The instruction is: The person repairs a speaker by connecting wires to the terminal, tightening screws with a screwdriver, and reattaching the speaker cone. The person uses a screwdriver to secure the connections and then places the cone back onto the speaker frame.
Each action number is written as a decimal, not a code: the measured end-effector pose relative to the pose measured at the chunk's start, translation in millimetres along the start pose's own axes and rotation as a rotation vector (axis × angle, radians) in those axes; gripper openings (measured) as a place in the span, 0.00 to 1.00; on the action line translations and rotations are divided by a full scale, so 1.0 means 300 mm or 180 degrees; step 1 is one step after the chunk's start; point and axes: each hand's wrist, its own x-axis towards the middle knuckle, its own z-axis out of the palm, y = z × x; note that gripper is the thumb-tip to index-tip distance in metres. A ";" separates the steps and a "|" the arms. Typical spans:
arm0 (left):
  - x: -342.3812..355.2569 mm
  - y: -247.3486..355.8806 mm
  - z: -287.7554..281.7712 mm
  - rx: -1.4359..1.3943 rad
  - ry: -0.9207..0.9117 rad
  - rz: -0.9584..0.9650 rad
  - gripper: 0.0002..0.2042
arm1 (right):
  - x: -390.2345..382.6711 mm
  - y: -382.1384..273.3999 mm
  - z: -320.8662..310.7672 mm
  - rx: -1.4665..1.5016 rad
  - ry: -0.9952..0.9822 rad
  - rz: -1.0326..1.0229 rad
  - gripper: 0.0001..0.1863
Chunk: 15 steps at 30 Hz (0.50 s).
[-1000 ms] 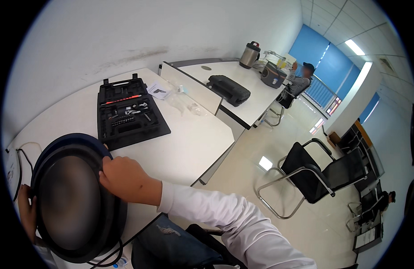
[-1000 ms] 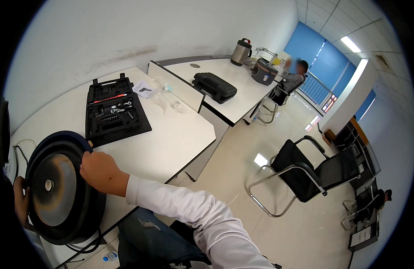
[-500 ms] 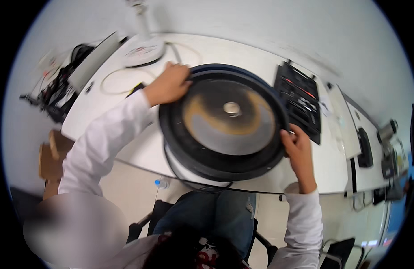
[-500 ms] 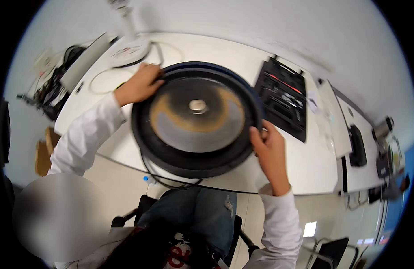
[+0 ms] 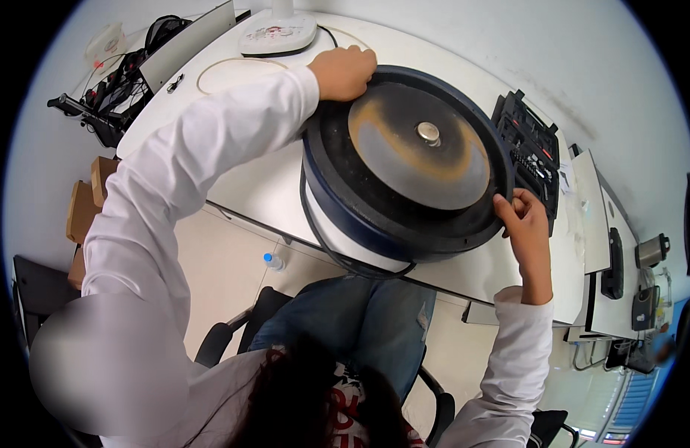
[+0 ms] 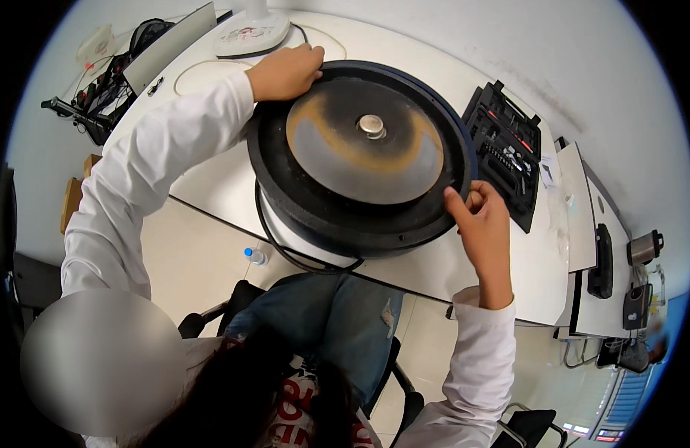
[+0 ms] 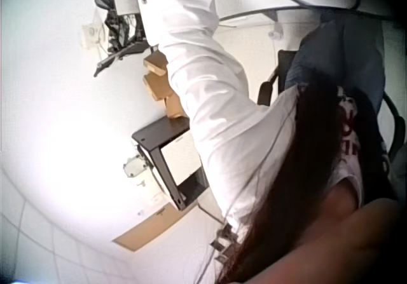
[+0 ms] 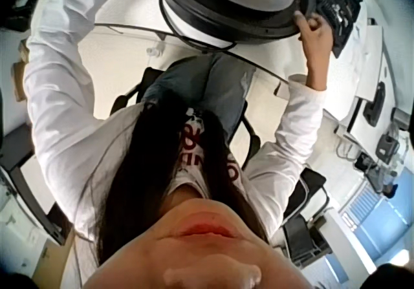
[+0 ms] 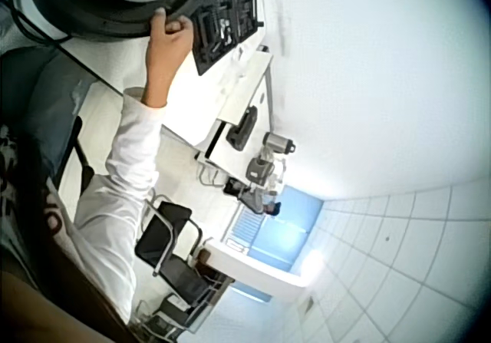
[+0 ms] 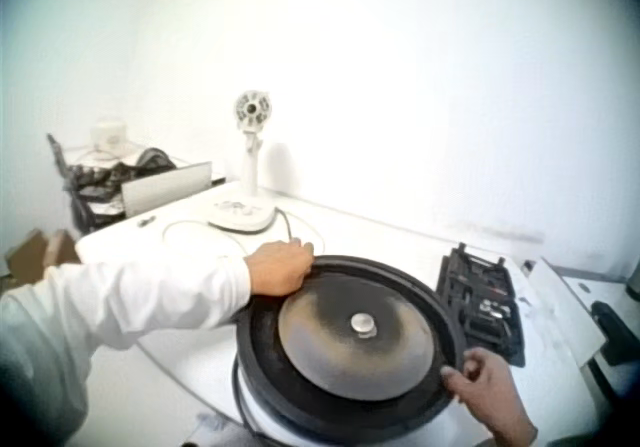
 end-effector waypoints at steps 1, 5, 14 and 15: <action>0.002 0.007 -0.004 0.0112 0.0024 -0.0032 0.11 | 0.011 0.002 -0.005 0.0074 -0.0050 0.0011 0.16; 0.022 0.012 0.004 0.0384 0.0034 -0.0022 0.12 | 0.040 -0.010 -0.025 0.0285 -0.0142 0.0265 0.19; 0.152 -0.011 -0.068 0.0335 -0.0819 -0.0076 0.16 | 0.059 -0.066 -0.046 -0.0331 -0.0505 0.0671 0.27; 0.153 -0.020 -0.074 0.0422 -0.0901 -0.0006 0.16 | 0.063 -0.080 -0.044 -0.0397 -0.0596 0.0691 0.26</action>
